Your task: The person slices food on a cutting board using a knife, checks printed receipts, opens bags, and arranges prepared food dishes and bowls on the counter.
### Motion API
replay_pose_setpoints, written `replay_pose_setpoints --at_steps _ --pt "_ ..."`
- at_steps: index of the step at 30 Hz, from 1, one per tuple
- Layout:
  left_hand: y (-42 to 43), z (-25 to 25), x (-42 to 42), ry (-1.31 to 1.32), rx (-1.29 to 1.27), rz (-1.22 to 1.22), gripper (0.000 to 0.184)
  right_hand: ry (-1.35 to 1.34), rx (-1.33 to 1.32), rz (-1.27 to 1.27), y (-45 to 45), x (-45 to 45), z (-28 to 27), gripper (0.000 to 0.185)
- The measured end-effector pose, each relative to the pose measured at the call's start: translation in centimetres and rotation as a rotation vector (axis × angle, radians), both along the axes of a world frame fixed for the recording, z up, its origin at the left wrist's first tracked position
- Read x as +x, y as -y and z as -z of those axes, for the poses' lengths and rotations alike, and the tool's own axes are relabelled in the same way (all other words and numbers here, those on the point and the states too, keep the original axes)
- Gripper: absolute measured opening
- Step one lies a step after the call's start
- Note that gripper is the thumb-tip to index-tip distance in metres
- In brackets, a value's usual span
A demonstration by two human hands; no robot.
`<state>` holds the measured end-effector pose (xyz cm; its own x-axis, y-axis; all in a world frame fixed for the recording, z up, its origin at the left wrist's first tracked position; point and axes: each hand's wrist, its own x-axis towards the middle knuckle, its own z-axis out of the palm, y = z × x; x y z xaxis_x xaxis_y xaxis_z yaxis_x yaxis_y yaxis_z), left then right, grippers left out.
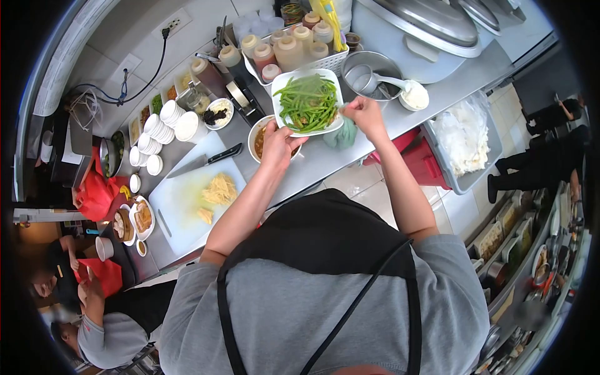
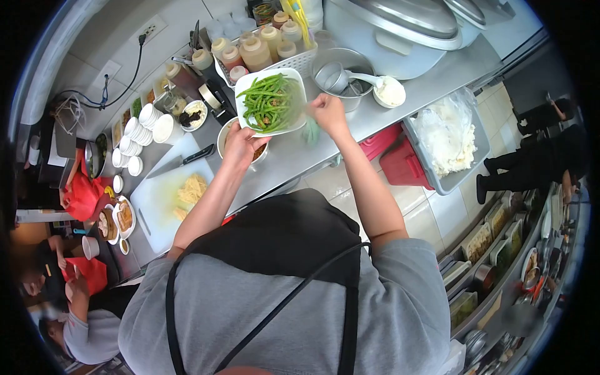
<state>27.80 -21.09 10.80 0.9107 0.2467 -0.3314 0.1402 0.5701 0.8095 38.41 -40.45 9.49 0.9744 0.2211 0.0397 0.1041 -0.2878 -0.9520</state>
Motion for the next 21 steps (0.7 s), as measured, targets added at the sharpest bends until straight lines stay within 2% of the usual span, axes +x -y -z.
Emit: replay_pose_setpoints --at_steps 3,5,7,9,10,11,13,14,16,17,19,21 --pt "0.2 0.0 0.3 0.010 0.008 -0.008 0.034 -0.073 0.045 -0.025 0.8 -2.1 -0.7 0.014" --pt "0.0 -0.3 0.4 0.002 0.026 -0.012 0.034 -0.250 0.060 -0.175 1.6 -3.1 -1.5 0.012" --pt "-0.8 -0.9 0.1 0.030 -0.044 -0.010 0.033 -0.142 -0.011 -0.163 2.3 -3.3 -0.7 0.014" --pt "-2.3 -1.2 -0.4 0.098 -0.068 -0.038 0.033 0.045 -0.023 0.050 2.7 -3.6 0.3 0.019" --pt "-3.2 -1.7 -0.9 0.100 -0.043 -0.046 0.034 0.268 -0.187 0.009 3.2 -3.8 1.2 0.039" --pt "-4.2 -2.2 -1.6 0.101 -0.018 -0.054 0.034 0.269 -0.185 0.000 2.9 -4.3 3.7 0.039" --pt "-6.0 -3.3 -3.0 0.116 0.025 -0.072 0.042 0.444 -0.655 0.084 1.4 -5.5 9.2 0.063" --pt "-6.6 -3.6 -3.8 0.105 0.056 -0.099 0.043 0.450 -0.649 0.077 0.3 -5.7 9.9 0.063" --pt "-7.4 -4.4 -5.4 0.100 0.093 -0.138 0.044 0.337 -0.968 -0.063 -2.4 -5.8 10.6 0.073" --pt "-7.6 -4.8 -6.1 0.062 0.108 -0.163 0.045 0.346 -0.962 -0.068 -3.6 -4.6 11.2 0.073" --pt "-7.8 -5.0 -7.6 0.026 0.128 -0.192 0.045 0.486 -0.791 0.015 -6.4 -0.5 12.5 0.067" --pt "-7.9 -4.9 -8.7 0.001 0.108 -0.221 0.044 0.520 -0.788 0.071 -9.4 3.0 14.0 0.064"
